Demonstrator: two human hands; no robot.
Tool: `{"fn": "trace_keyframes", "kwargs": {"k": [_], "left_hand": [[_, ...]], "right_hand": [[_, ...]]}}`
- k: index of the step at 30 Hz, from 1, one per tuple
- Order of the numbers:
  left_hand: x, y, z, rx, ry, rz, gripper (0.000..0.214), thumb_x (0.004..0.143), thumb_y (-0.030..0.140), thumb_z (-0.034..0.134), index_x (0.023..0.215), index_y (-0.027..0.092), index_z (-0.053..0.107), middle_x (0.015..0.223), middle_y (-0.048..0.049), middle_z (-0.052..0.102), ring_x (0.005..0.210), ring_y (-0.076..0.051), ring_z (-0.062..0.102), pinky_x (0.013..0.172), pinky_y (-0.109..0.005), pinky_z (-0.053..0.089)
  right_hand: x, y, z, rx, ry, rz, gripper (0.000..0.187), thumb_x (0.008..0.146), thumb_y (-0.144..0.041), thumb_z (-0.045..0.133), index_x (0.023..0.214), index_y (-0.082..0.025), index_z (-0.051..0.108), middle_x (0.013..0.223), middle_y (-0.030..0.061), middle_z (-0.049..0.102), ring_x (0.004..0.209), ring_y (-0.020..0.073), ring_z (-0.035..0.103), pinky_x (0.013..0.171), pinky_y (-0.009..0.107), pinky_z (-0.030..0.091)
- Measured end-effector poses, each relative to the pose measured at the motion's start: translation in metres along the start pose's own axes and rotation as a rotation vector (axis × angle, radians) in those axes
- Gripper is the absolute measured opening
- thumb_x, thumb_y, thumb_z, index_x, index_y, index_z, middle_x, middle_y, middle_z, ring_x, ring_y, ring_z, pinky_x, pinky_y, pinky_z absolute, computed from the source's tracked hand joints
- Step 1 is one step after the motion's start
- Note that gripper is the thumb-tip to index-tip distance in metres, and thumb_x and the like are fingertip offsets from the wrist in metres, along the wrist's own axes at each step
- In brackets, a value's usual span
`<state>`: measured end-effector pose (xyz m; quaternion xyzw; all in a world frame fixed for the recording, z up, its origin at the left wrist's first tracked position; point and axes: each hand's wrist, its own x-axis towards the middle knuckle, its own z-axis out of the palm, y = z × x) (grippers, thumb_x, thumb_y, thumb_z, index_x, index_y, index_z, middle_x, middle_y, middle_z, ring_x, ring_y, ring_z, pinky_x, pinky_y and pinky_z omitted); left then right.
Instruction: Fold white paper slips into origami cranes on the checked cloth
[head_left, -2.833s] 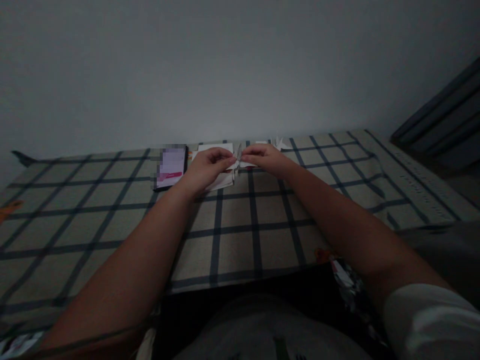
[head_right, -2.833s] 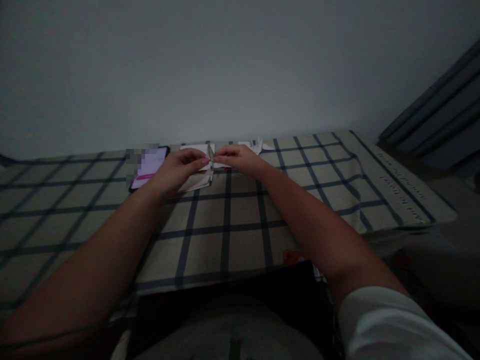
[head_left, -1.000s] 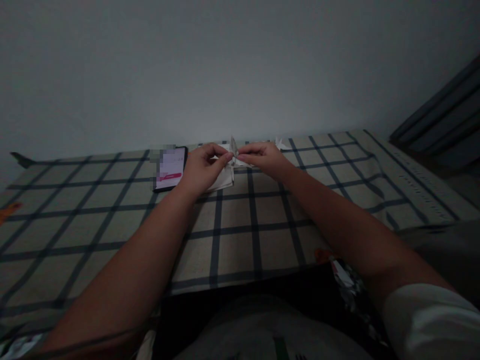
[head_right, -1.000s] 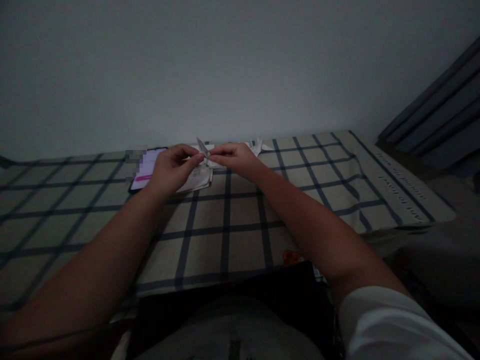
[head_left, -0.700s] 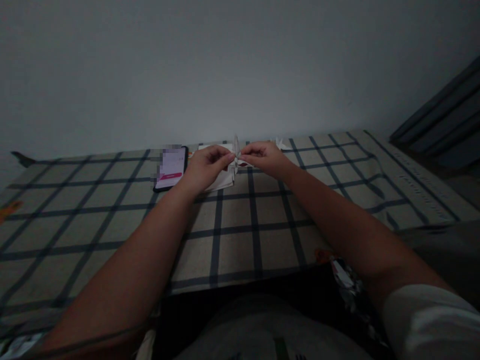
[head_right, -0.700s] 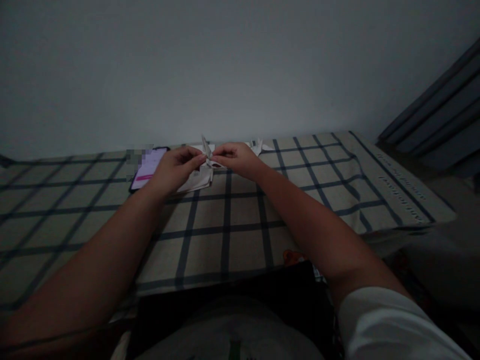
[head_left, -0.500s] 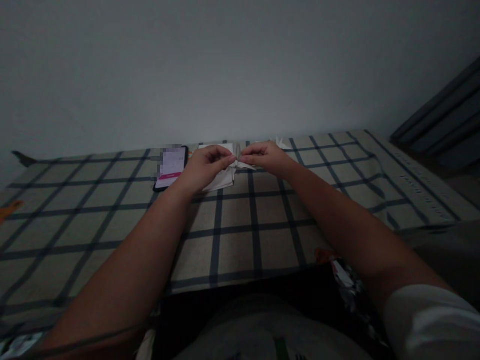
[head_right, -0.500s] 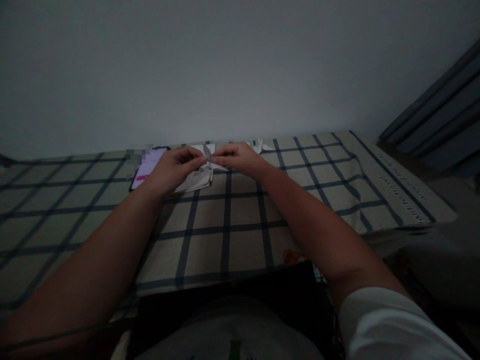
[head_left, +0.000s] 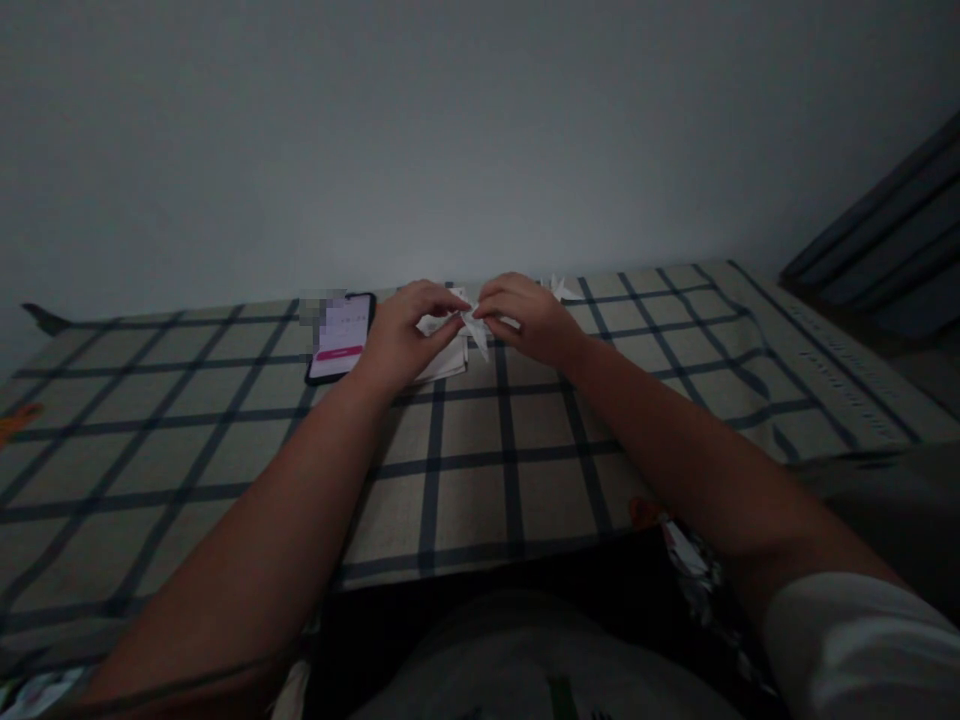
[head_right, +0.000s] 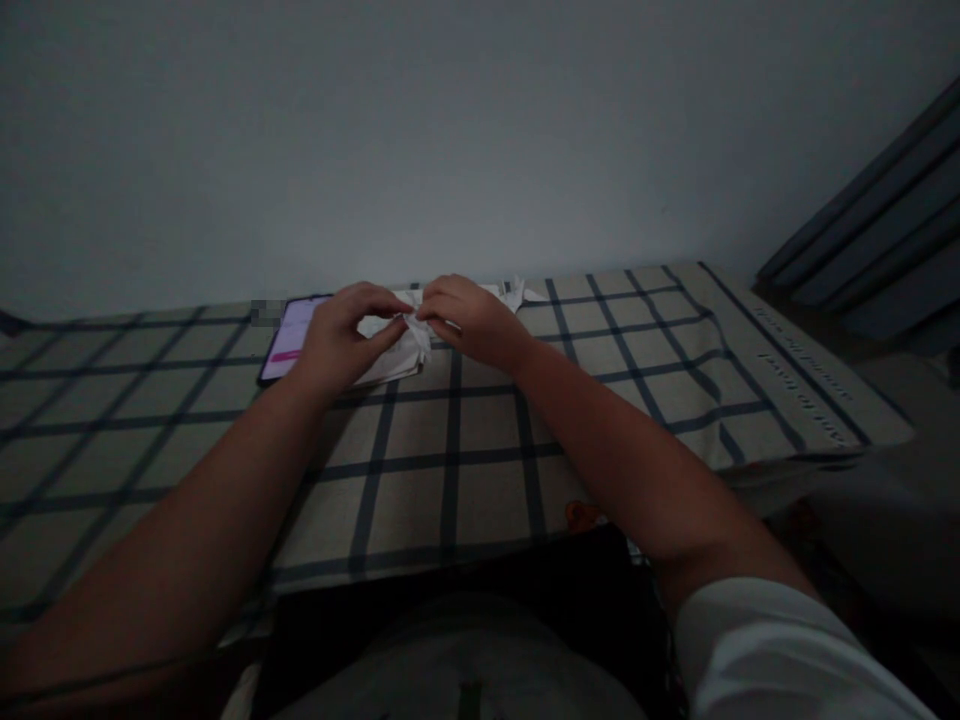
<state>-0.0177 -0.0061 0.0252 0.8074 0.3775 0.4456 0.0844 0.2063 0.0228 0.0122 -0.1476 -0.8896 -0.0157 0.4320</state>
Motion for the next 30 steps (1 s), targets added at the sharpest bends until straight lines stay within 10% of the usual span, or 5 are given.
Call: {"fn": "trace_keyframes", "kwargs": {"k": [17,30], "left_hand": [[-0.007,0.007,0.018,-0.196,0.22,-0.206,0.028,0.081,0.037,0.077,0.103,0.021,0.07,0.093,-0.0031,0.073,0.083,-0.015,0.071,0.076,-0.027,0.057],[-0.011,0.005,0.028,-0.282,0.28,-0.237,0.032,0.08,0.031,0.076,0.109,0.021,0.067,0.096,-0.0027,0.072,0.085,-0.014,0.07,0.071,-0.023,0.056]], "right_hand": [[-0.002,-0.01,0.009,-0.059,0.092,0.067,0.018,0.1,-0.018,0.048,0.103,-0.019,0.065,0.104,0.0099,0.067,0.102,0.0211,0.061,0.092,0.039,0.05],[0.0,-0.011,0.032,0.429,0.273,0.633,0.027,0.09,-0.037,0.067,0.11,-0.02,0.062,0.099,0.0053,0.066,0.093,0.0164,0.066,0.086,0.031,0.056]]}}
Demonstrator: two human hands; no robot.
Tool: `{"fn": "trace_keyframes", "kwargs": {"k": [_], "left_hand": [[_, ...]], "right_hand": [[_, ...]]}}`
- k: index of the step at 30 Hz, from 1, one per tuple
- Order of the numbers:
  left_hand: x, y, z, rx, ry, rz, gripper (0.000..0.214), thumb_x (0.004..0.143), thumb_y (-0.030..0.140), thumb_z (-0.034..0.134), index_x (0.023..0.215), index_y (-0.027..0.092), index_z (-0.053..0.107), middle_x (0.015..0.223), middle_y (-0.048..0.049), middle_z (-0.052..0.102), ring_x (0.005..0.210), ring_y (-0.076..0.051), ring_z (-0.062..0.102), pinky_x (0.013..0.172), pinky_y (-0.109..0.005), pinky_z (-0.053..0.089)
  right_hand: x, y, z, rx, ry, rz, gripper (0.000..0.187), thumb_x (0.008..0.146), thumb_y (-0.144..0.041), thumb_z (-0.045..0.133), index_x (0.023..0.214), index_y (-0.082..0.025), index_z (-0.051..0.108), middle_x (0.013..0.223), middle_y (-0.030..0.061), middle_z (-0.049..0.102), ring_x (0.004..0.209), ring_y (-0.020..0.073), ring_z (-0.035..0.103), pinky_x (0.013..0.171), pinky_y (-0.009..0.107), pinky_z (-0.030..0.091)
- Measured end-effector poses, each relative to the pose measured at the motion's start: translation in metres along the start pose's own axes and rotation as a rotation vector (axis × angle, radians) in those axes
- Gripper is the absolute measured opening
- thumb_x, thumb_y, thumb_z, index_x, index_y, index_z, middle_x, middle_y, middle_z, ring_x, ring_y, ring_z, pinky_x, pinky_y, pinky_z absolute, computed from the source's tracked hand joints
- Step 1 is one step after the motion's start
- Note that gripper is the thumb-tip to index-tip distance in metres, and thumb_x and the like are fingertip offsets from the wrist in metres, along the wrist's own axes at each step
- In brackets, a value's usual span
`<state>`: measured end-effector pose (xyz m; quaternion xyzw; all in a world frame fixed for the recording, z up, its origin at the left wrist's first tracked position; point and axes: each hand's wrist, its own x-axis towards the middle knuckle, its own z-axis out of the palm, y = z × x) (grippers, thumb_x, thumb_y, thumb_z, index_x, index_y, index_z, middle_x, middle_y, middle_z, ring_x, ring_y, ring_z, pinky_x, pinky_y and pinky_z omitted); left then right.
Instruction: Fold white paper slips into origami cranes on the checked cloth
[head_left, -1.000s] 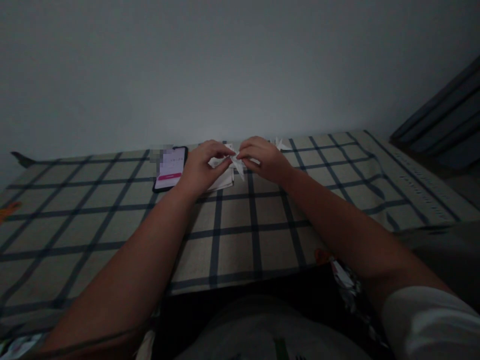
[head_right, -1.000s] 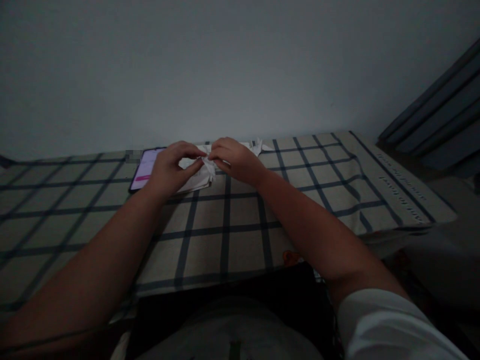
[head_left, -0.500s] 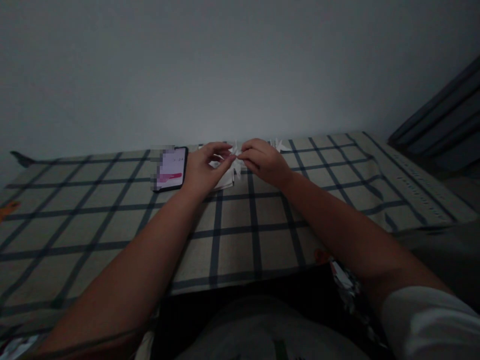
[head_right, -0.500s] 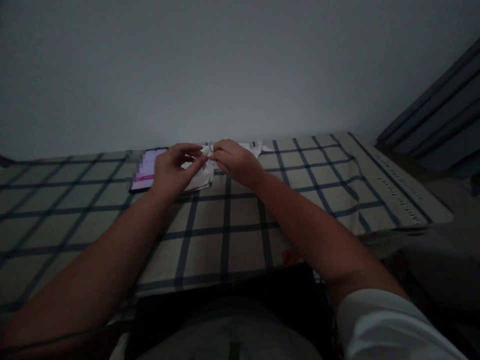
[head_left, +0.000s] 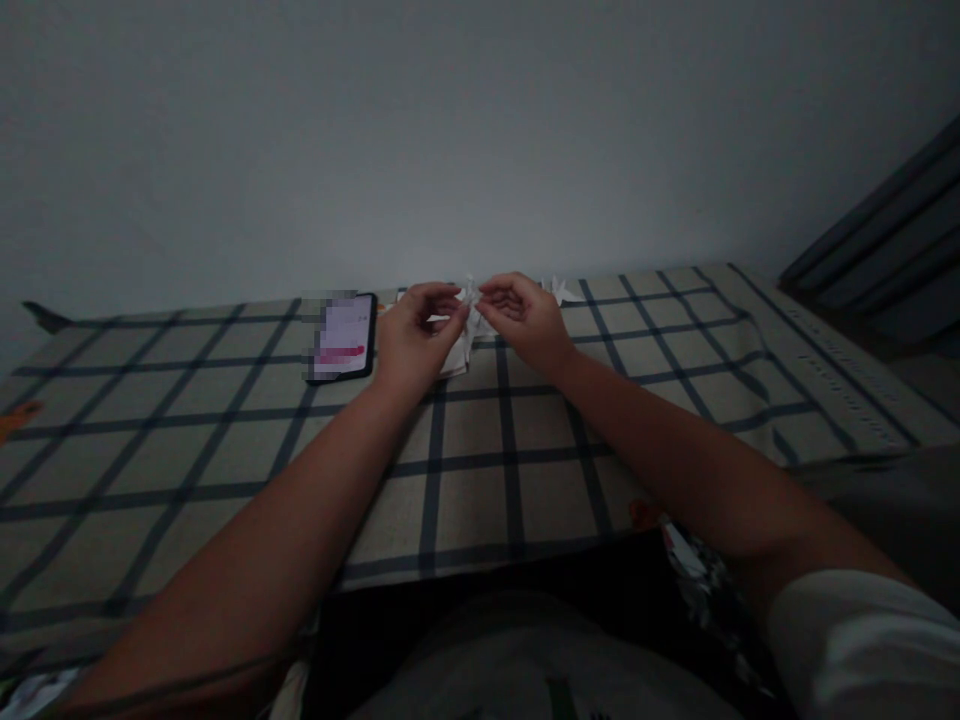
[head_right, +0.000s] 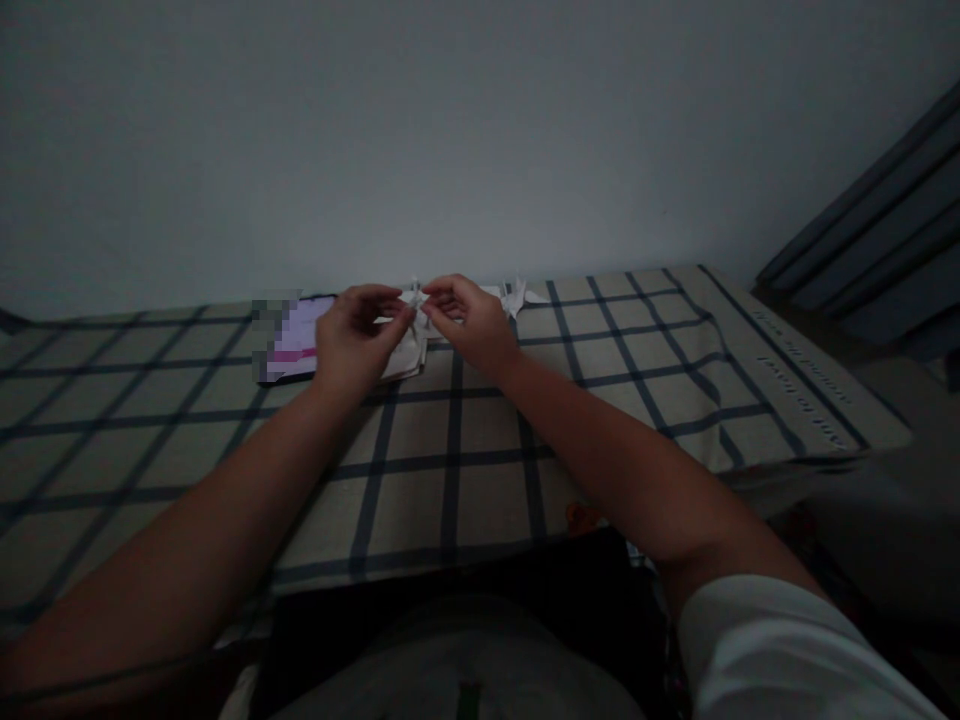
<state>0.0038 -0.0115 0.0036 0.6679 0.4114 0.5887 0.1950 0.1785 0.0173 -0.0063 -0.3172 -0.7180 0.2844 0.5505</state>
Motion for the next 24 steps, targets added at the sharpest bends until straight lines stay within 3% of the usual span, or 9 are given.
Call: {"fn": "trace_keyframes", "kwargs": {"k": [3,6,10,17,24], "left_hand": [[0.001,-0.001,0.002,-0.052,-0.03,-0.033,0.033,0.077,0.028,0.076,0.109,0.02,0.069,0.086,-0.0006,0.07,0.078,-0.013,0.068,0.066,-0.022,0.055],[0.003,0.003,0.001,-0.084,-0.044,-0.078,0.022,0.075,0.025,0.074,0.097,0.02,0.074,0.082,-0.0003,0.071,0.075,-0.013,0.067,0.069,-0.024,0.056],[0.006,0.01,-0.004,-0.183,-0.097,-0.246,0.011,0.073,0.025,0.073,0.081,0.019,0.077,0.079,-0.0017,0.075,0.073,-0.015,0.069,0.077,-0.03,0.061],[0.01,0.014,-0.01,-0.258,-0.178,-0.419,0.021,0.066,0.024,0.077,0.085,0.017,0.08,0.089,-0.0055,0.079,0.085,-0.022,0.075,0.086,-0.04,0.063],[0.014,0.012,-0.015,-0.341,-0.239,-0.475,0.031,0.059,0.027,0.086,0.087,0.015,0.078,0.083,-0.0053,0.077,0.077,-0.021,0.074,0.087,-0.042,0.063]], "right_hand": [[0.0,0.002,0.004,0.047,0.017,0.015,0.021,0.09,-0.034,0.066,0.105,-0.02,0.061,0.094,0.0038,0.066,0.09,0.0158,0.065,0.083,0.03,0.055],[0.002,0.004,0.005,0.111,-0.01,0.024,0.019,0.089,-0.034,0.067,0.1,-0.02,0.062,0.09,0.0027,0.066,0.086,0.0154,0.064,0.081,0.03,0.055],[0.006,0.006,0.0,0.204,-0.1,0.077,0.022,0.087,-0.036,0.07,0.1,-0.019,0.065,0.092,0.0036,0.069,0.086,0.0155,0.065,0.081,0.031,0.056],[0.007,0.002,-0.015,0.363,-0.259,0.2,0.032,0.082,-0.038,0.076,0.104,-0.016,0.073,0.103,0.0069,0.074,0.093,0.0167,0.068,0.088,0.035,0.058],[0.01,-0.003,-0.027,0.374,-0.369,0.17,0.039,0.078,-0.038,0.082,0.109,-0.015,0.074,0.103,0.0076,0.075,0.097,0.0171,0.068,0.09,0.034,0.057]]}}
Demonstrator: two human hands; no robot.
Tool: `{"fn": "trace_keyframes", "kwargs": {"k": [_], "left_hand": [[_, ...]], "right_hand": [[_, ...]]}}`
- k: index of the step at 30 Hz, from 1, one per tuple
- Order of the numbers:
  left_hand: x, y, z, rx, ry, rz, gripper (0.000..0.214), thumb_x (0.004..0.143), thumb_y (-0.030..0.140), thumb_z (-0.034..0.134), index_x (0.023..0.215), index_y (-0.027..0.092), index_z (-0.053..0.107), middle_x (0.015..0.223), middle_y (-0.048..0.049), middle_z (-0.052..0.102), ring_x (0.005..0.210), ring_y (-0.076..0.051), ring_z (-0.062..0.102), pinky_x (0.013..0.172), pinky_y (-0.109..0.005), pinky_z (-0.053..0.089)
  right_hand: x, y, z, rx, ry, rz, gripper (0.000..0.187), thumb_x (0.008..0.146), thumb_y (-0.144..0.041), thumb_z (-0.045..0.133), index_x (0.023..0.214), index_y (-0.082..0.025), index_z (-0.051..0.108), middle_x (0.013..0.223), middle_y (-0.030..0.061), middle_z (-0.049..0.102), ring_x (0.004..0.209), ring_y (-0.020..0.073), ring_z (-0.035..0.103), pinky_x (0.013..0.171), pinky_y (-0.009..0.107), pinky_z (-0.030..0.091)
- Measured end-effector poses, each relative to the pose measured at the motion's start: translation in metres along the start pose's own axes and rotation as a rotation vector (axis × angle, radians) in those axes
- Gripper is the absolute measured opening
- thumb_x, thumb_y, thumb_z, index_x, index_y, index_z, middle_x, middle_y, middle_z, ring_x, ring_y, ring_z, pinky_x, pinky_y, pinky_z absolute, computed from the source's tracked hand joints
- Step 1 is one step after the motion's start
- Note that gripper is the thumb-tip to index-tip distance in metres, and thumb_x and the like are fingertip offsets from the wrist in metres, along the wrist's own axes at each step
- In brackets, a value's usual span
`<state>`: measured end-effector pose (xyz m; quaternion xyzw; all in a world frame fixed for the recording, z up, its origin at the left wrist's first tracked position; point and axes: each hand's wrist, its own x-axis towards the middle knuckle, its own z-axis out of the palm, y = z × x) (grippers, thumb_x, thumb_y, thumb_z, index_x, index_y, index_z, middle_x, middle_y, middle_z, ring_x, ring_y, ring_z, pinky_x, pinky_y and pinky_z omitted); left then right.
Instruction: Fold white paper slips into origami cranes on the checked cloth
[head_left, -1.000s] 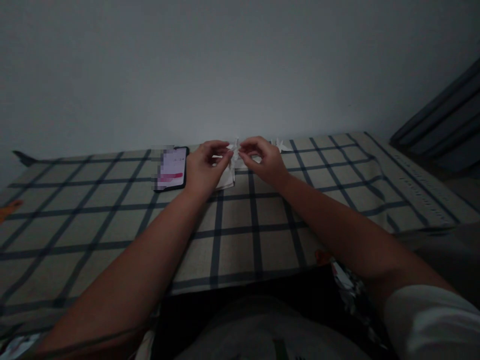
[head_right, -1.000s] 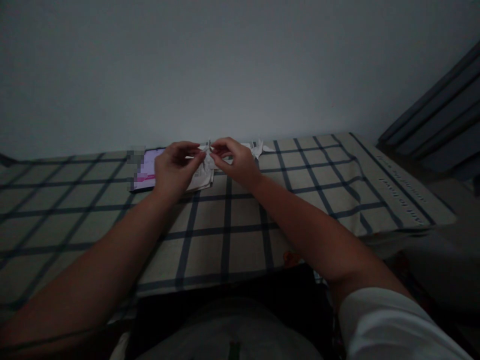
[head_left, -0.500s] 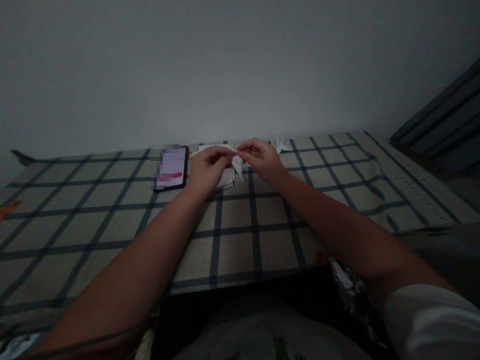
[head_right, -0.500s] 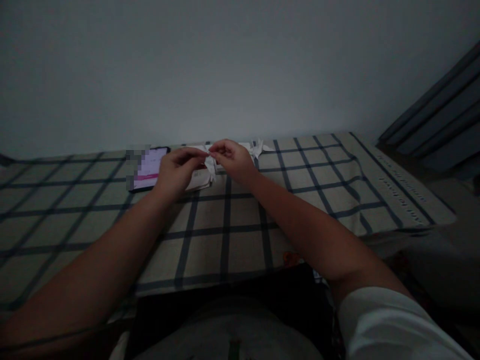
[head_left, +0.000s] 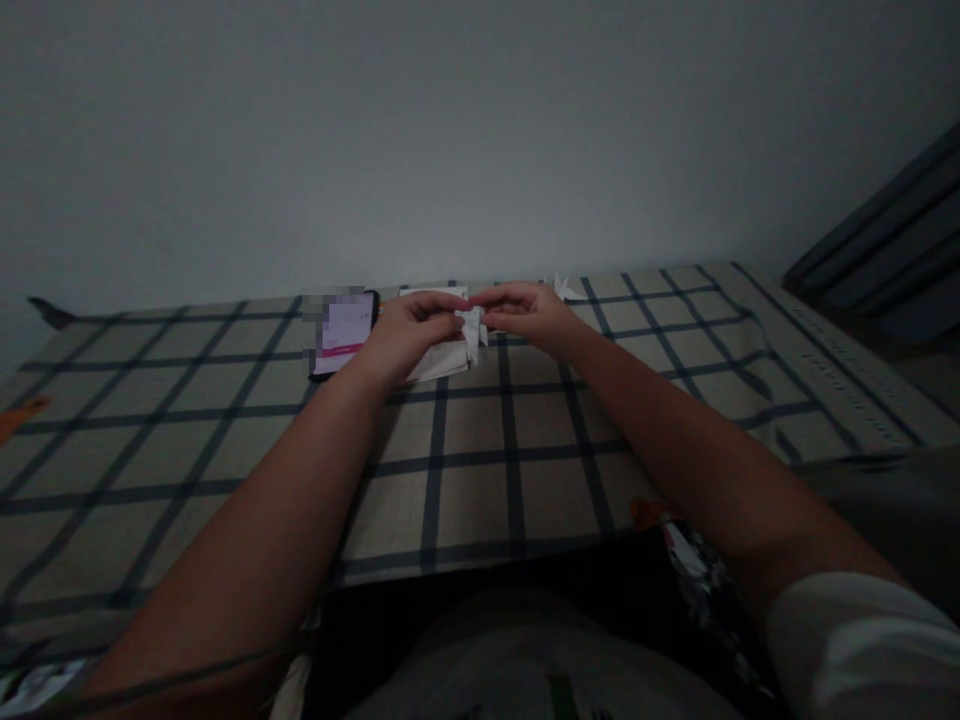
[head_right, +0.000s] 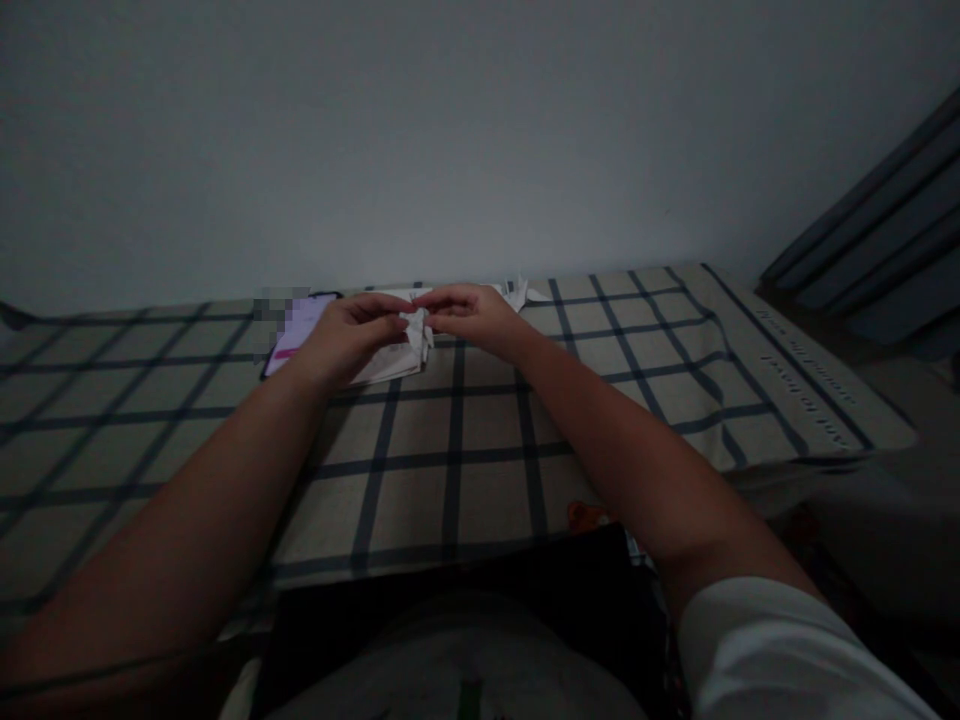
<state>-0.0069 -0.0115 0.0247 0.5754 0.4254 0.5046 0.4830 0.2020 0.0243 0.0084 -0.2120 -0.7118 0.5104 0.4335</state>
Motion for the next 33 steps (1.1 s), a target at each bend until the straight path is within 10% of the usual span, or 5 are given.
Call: {"fn": "trace_keyframes", "kwargs": {"k": [18,33], "left_hand": [[-0.001,0.001,-0.003,0.042,-0.072,-0.022,0.032,0.06,0.034,0.089,0.084,0.017,0.077,0.084,-0.0056,0.077,0.079,-0.02,0.074,0.089,-0.04,0.062],[-0.002,-0.012,-0.001,0.504,0.008,0.381,0.041,0.08,0.038,0.075,0.117,0.021,0.066,0.087,-0.0015,0.069,0.075,-0.014,0.066,0.068,-0.025,0.055]], "right_hand": [[0.0,-0.004,0.005,-0.268,0.109,-0.052,0.028,0.081,-0.042,0.073,0.088,-0.015,0.071,0.081,0.0035,0.069,0.076,0.0148,0.06,0.073,0.03,0.049],[0.006,0.01,0.019,-0.086,0.198,-0.007,0.03,0.077,-0.024,0.071,0.103,-0.021,0.056,0.08,-0.0033,0.059,0.075,0.0122,0.057,0.074,0.026,0.048]]}}
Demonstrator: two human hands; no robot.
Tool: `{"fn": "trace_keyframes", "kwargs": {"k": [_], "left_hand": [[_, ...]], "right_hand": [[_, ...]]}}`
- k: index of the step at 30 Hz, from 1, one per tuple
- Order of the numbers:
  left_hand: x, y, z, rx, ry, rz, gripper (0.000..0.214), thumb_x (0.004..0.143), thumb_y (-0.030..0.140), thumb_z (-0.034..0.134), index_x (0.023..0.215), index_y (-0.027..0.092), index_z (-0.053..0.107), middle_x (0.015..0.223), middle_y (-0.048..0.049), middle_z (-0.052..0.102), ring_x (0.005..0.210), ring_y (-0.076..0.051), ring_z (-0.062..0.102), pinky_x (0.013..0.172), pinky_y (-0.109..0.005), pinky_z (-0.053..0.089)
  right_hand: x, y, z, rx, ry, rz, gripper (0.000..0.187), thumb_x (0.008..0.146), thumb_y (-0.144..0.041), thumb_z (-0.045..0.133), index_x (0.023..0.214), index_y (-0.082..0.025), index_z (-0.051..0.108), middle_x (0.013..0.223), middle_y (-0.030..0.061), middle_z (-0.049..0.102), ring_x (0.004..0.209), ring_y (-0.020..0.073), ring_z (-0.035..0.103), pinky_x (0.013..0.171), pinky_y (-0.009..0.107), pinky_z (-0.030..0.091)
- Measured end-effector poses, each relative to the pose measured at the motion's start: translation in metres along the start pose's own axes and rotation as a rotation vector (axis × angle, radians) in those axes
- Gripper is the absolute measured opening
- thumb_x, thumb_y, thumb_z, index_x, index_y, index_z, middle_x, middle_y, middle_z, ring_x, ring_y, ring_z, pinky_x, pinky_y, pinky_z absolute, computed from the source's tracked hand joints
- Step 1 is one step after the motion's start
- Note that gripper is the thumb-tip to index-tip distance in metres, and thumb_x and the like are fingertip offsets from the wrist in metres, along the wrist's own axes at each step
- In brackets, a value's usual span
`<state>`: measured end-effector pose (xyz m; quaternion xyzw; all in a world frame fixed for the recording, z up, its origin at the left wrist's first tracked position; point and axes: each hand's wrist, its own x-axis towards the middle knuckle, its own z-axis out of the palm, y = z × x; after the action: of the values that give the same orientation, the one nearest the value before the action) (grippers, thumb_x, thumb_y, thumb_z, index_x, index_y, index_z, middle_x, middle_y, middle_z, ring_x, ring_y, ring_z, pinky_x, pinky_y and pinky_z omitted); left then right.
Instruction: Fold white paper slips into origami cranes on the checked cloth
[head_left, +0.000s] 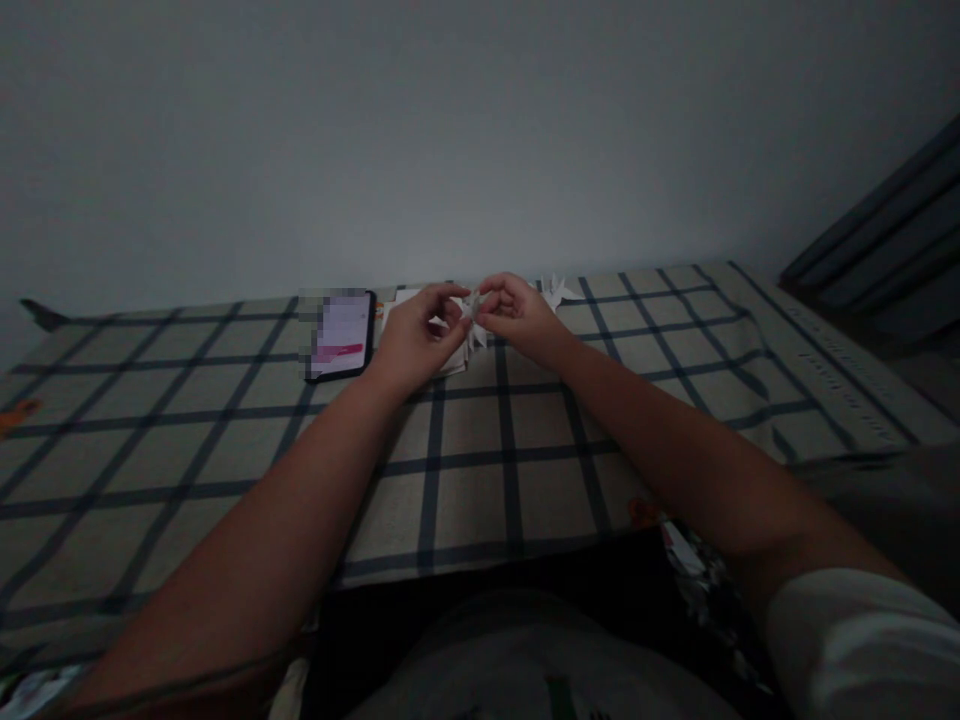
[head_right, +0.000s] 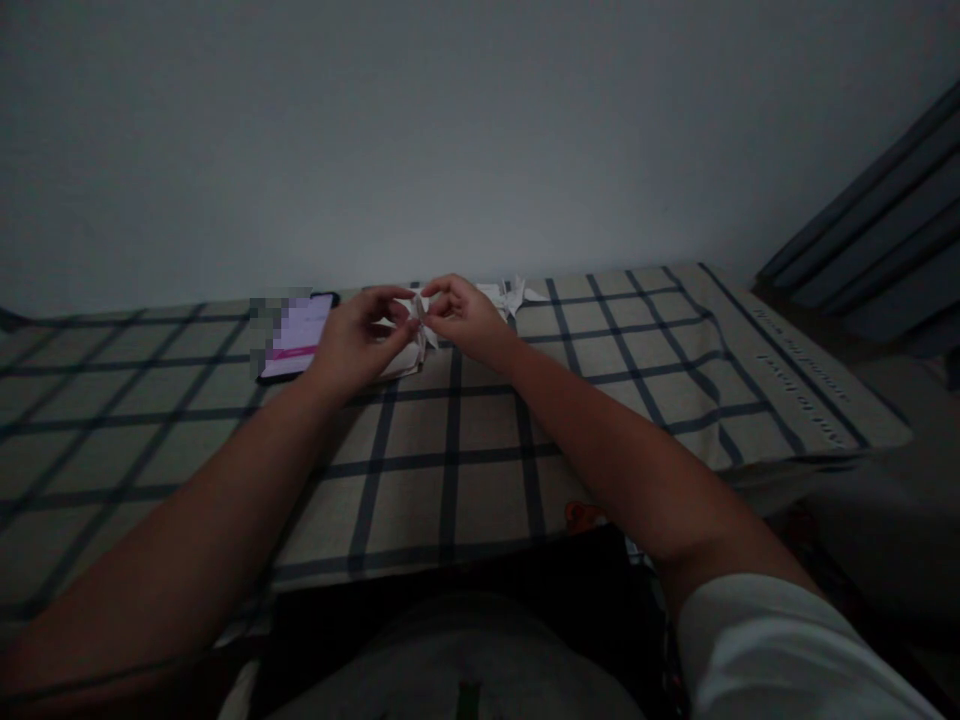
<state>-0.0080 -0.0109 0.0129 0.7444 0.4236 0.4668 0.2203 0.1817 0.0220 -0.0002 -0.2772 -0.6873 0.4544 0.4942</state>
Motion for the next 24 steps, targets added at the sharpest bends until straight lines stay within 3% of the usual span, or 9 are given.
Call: {"fn": "trace_keyframes", "kwargs": {"k": [7,11,16,19,24], "left_hand": [[-0.004,0.0,0.005,0.074,0.018,0.093,0.028,0.08,0.023,0.068,0.104,0.023,0.054,0.077,0.0045,0.058,0.069,-0.011,0.057,0.064,-0.022,0.05],[-0.001,-0.008,0.003,0.036,-0.031,0.042,0.027,0.079,0.022,0.068,0.101,0.023,0.053,0.076,0.0047,0.056,0.066,-0.011,0.056,0.061,-0.022,0.047],[0.0,-0.01,0.0,0.066,-0.105,-0.003,0.031,0.076,0.022,0.068,0.107,0.022,0.061,0.075,0.0042,0.056,0.065,-0.013,0.055,0.062,-0.024,0.048],[-0.001,-0.006,-0.001,0.093,-0.149,-0.017,0.031,0.079,0.026,0.067,0.109,0.02,0.068,0.076,0.0017,0.061,0.067,-0.014,0.057,0.065,-0.027,0.05],[0.0,0.0,-0.001,0.16,-0.115,-0.017,0.031,0.087,0.047,0.064,0.09,0.018,0.075,0.082,-0.0051,0.072,0.071,-0.018,0.062,0.068,-0.03,0.049]], "right_hand": [[0.002,0.006,0.0,-0.045,-0.042,0.049,0.031,0.076,-0.024,0.07,0.103,-0.02,0.056,0.08,-0.0029,0.059,0.076,0.0127,0.059,0.072,0.026,0.048],[0.0,0.006,-0.004,-0.157,-0.082,-0.033,0.021,0.078,-0.032,0.07,0.092,-0.018,0.063,0.086,0.0016,0.066,0.082,0.0154,0.061,0.079,0.03,0.049],[-0.002,-0.003,-0.01,-0.343,-0.055,-0.123,0.025,0.082,-0.041,0.071,0.086,-0.016,0.071,0.087,0.0049,0.07,0.084,0.0176,0.061,0.079,0.032,0.047],[-0.002,-0.006,-0.012,-0.382,-0.059,-0.104,0.026,0.085,-0.041,0.07,0.083,-0.016,0.071,0.078,0.0033,0.069,0.075,0.016,0.059,0.072,0.031,0.046],[-0.002,-0.004,-0.013,-0.261,-0.054,-0.075,0.028,0.081,-0.039,0.074,0.098,-0.017,0.071,0.084,0.0033,0.072,0.078,0.0164,0.064,0.073,0.03,0.05]]}}
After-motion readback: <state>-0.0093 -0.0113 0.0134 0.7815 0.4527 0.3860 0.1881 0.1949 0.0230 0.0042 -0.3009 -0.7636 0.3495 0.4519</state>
